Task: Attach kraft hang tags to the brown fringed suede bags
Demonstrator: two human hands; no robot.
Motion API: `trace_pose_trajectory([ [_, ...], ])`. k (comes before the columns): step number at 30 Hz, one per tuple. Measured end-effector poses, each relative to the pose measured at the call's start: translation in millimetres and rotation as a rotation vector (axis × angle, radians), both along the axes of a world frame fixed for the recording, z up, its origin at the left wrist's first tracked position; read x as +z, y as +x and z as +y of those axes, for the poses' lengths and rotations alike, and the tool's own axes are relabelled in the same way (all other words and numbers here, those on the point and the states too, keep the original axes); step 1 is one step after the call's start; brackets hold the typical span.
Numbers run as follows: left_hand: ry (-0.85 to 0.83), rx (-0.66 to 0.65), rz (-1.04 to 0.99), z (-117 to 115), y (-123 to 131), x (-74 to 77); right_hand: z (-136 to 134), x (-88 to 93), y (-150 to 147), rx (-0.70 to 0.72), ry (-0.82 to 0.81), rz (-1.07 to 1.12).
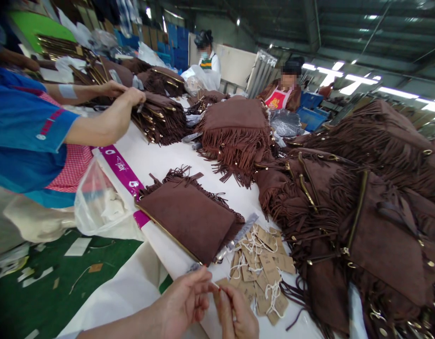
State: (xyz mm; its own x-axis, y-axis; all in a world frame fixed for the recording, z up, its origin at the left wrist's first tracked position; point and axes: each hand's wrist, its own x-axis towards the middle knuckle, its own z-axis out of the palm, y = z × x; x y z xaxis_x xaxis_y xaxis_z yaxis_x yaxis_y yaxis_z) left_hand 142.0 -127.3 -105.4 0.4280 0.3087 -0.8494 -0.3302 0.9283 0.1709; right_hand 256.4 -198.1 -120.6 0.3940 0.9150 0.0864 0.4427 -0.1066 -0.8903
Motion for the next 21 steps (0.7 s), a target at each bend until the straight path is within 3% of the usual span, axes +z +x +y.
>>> trace_pose_trajectory([
  [2,0.022,0.154,0.036,0,2,-0.4,0,-1.3,2,-0.006,-0.006,-0.002],
  [4,0.099,0.214,0.062,3,2,-2.0,3,-1.3,3,-0.008,0.000,-0.020],
  [9,0.183,0.207,0.162,17,6,-6.0,18,5.1,2,-0.001,0.005,-0.115],
  [14,0.238,0.279,0.273,26,11,-6.4,32,10.5,10,0.048,0.026,-0.250],
  [21,0.254,0.256,0.225,25,7,-10.6,37,8.0,23,0.183,0.010,-0.430],
])
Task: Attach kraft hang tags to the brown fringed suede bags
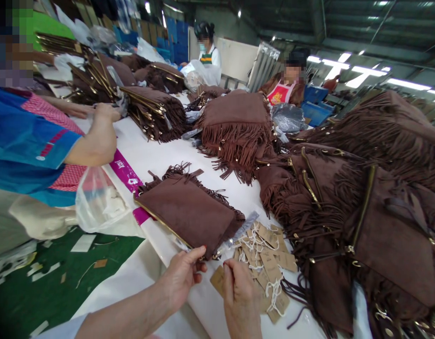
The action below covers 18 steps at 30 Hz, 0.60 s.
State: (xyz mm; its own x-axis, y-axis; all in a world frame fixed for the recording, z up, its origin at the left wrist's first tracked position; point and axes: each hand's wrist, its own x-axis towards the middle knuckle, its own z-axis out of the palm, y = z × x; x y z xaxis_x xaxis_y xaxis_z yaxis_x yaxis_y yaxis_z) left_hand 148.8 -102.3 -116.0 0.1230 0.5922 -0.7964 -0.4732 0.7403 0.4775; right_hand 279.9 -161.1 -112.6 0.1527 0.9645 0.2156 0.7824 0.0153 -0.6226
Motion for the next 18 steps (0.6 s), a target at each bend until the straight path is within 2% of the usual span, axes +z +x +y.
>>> trace_pose_trajectory([
  [13,-0.034,-0.010,-0.033,2.1,-1.8,5.3,7.9,-2.7,-2.4,0.019,-0.111,-0.001],
  [18,-0.034,-0.018,-0.043,1.5,-1.6,5.1,7.9,-1.0,-5.5,-0.044,-0.128,0.022],
])
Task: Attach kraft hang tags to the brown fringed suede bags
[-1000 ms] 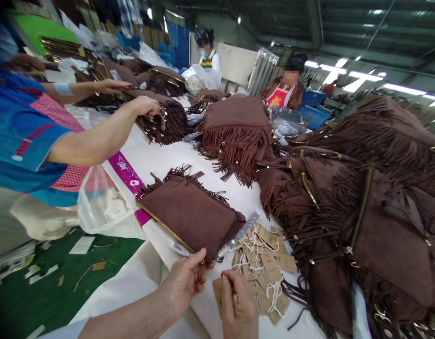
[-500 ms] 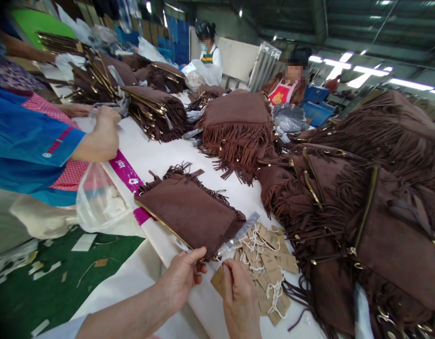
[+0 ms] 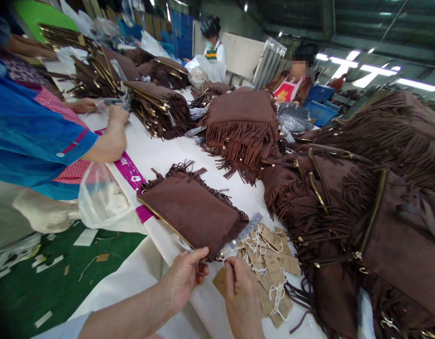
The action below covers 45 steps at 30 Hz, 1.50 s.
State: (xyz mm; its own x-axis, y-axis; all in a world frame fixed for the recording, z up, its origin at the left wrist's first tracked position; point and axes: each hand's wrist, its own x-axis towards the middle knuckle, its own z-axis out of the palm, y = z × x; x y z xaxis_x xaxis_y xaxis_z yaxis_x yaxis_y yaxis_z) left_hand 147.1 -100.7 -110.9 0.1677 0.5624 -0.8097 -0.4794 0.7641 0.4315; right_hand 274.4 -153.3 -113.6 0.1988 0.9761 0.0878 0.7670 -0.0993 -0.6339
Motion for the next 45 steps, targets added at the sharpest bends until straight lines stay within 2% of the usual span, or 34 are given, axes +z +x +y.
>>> trace_pose_trajectory([
  [9,0.046,-0.019,-0.057,2,-2,3.5,5,-2.8,-7,-0.010,-0.020,0.005],
  [13,0.136,-0.057,-0.088,-1,-4,3.6,7,-4.2,-8,-0.007,-0.028,0.023],
  [18,0.277,-0.068,-0.074,-1,-1,-3.9,10,-0.5,-7,-0.032,-0.051,0.037],
  [23,0.282,0.005,-0.049,-1,8,-10.6,13,2.6,-3,0.033,-0.012,-0.005],
  [32,0.235,0.056,-0.111,-1,12,-8.4,14,12.1,-2,0.065,0.117,-0.096],
  [45,0.254,-0.007,-0.138,-6,11,-14.8,10,15.7,0,0.067,0.153,-0.107],
])
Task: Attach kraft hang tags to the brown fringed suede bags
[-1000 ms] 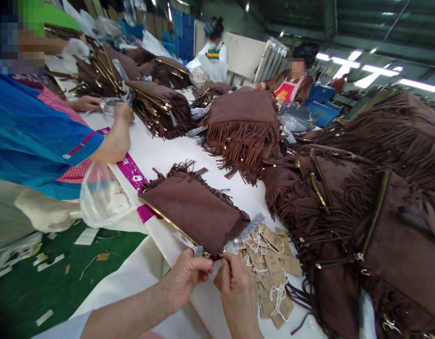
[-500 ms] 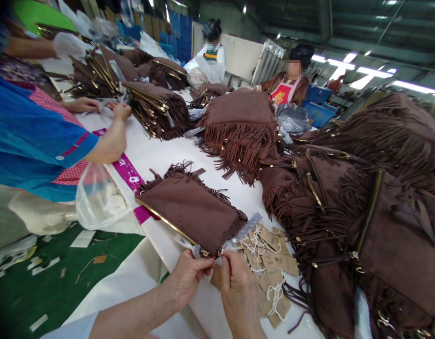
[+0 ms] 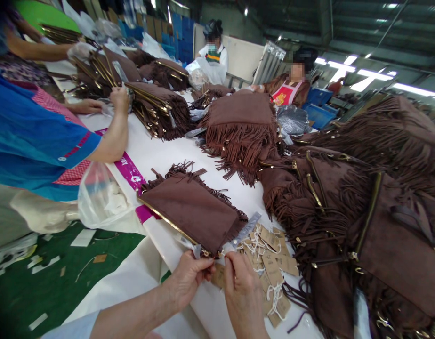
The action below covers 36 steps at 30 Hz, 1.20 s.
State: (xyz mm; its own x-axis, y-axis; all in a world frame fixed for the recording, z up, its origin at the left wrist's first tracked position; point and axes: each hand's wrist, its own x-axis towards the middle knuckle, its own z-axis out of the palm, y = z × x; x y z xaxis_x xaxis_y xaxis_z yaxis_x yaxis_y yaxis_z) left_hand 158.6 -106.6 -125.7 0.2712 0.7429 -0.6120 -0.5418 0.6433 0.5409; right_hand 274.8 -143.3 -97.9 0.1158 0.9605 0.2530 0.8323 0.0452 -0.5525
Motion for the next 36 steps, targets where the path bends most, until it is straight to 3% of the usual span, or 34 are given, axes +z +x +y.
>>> trace_pose_trajectory([
  [10,-0.005,0.001,0.015,0,0,-1.0,4,4.7,0,0.008,-0.125,0.013],
  [24,0.004,-0.095,-0.006,2,-1,1.2,10,7.2,-2,0.028,-0.211,0.027],
  [30,-0.021,-0.015,0.033,3,5,1.0,10,7.7,-4,0.021,-0.216,0.048],
  [36,0.014,-0.084,0.129,1,3,4.6,8,9.0,-4,0.010,-0.224,0.094],
])
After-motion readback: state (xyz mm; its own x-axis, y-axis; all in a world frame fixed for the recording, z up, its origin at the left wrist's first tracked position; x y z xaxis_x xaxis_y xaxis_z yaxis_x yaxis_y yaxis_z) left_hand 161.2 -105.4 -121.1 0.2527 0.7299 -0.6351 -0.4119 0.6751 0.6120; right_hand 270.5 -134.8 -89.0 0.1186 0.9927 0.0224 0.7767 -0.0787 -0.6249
